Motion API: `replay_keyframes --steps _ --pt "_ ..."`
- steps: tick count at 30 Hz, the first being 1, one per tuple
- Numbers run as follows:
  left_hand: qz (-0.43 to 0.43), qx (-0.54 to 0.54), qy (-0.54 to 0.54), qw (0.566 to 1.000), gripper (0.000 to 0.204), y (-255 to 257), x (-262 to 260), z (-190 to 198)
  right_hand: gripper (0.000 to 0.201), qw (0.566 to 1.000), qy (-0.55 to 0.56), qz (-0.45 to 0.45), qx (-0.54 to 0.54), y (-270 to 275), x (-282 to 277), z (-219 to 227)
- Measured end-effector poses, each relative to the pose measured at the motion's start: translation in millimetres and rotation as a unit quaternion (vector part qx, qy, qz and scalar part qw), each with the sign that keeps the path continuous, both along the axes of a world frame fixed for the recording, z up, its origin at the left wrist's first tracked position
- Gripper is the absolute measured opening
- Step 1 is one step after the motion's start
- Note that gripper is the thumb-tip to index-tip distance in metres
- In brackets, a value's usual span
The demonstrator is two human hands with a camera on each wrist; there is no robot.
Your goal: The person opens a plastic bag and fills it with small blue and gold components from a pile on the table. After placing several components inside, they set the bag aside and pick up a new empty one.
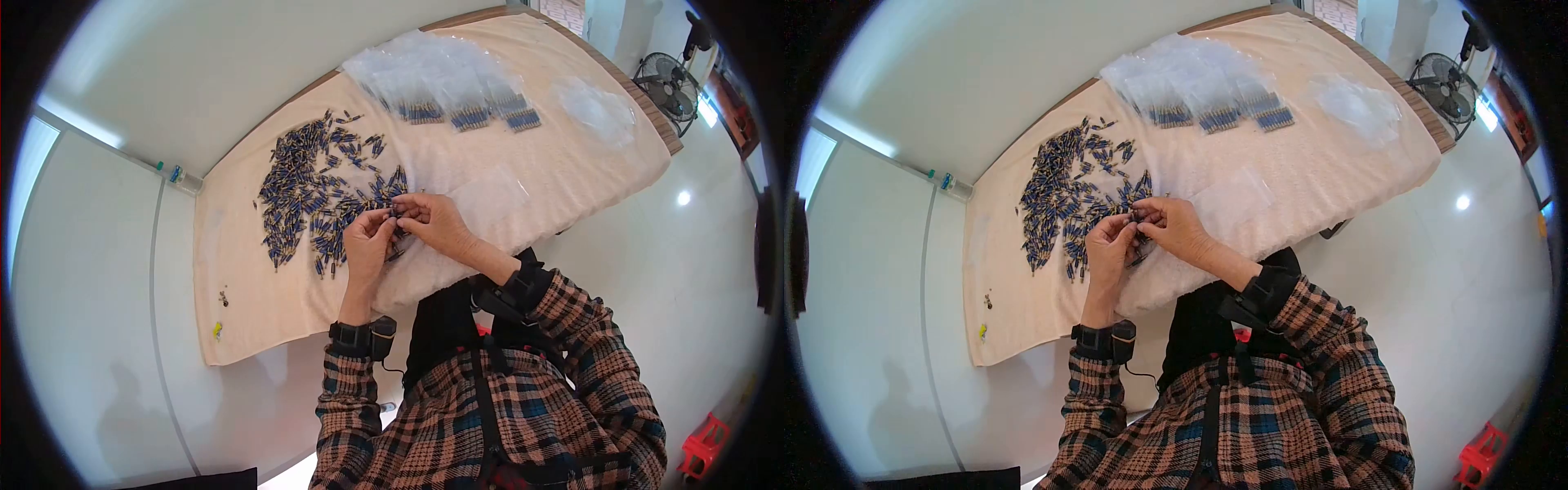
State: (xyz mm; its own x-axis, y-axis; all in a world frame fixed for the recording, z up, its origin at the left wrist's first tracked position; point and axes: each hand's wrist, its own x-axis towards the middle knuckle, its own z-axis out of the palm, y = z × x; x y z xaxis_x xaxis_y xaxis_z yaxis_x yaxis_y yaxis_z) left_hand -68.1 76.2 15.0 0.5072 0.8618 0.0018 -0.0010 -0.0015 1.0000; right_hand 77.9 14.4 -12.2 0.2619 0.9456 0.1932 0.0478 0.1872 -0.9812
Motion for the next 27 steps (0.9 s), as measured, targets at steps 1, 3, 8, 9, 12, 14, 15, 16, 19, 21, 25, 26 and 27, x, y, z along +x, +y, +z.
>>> replay_keyframes --steps 1,3,8,9,12,14,15,16,19,21,25,26,27 --pt "0.0 -0.002 0.004 1.0 0.012 -0.1 -0.2 0.3 0.036 1.0 0.015 0.0 -0.001 0.4 0.3 -0.2" --pt "0.0 -0.004 0.009 1.0 0.011 -0.1 -0.7 -0.1 0.037 0.999 0.044 0.0 -0.003 0.4 1.0 -0.6" --pt "-0.017 0.007 0.002 1.0 0.009 3.5 -3.7 1.3 0.034 0.994 0.104 0.002 0.018 -1.1 2.6 -0.3" --pt "-0.02 0.011 0.011 1.0 0.008 3.8 -4.0 3.2 0.032 0.994 0.111 0.013 0.011 -1.2 4.2 -0.1" --pt "-0.034 0.018 0.028 0.999 0.008 5.9 -5.5 9.2 0.028 0.991 0.127 0.034 -0.004 -0.7 7.1 0.1" --pt "-0.054 0.024 0.047 0.997 0.007 7.1 -7.1 12.2 0.023 0.991 0.124 0.054 0.017 -0.9 6.4 0.9" --pt "-0.054 0.024 0.048 0.997 0.007 7.0 -7.7 13.2 0.02 0.99 0.123 0.064 0.027 -1.3 5.3 1.0" --pt "-0.048 0.023 0.04 0.998 0.007 6.9 -8.1 14.3 0.02 0.99 0.124 0.064 0.026 -2.2 4.3 1.2" --pt "-0.034 0.023 0.022 0.999 0.009 9.5 -10.3 16.5 0.015 0.992 0.124 0.032 0.017 -5.8 2.7 6.4" --pt "-0.038 0.005 -0.017 0.999 0.011 13.5 -13.9 19.0 0.014 0.996 0.088 0.006 0.032 -8.4 3.2 9.2" --pt "-0.032 -0.017 -0.046 0.998 0.013 12.4 -13.7 17.8 0.012 0.997 0.055 -0.04 0.032 -12.4 1.7 18.8" --pt "-0.029 -0.024 -0.051 0.998 0.014 11.6 -12.7 17.1 0.011 0.995 0.093 -0.033 0.0 -13.4 1.2 22.0" --pt "-0.03 -0.024 -0.051 0.998 0.014 10.9 -12.1 16.4 0.011 0.991 0.13 -0.027 -0.032 -13.9 1.1 23.4"
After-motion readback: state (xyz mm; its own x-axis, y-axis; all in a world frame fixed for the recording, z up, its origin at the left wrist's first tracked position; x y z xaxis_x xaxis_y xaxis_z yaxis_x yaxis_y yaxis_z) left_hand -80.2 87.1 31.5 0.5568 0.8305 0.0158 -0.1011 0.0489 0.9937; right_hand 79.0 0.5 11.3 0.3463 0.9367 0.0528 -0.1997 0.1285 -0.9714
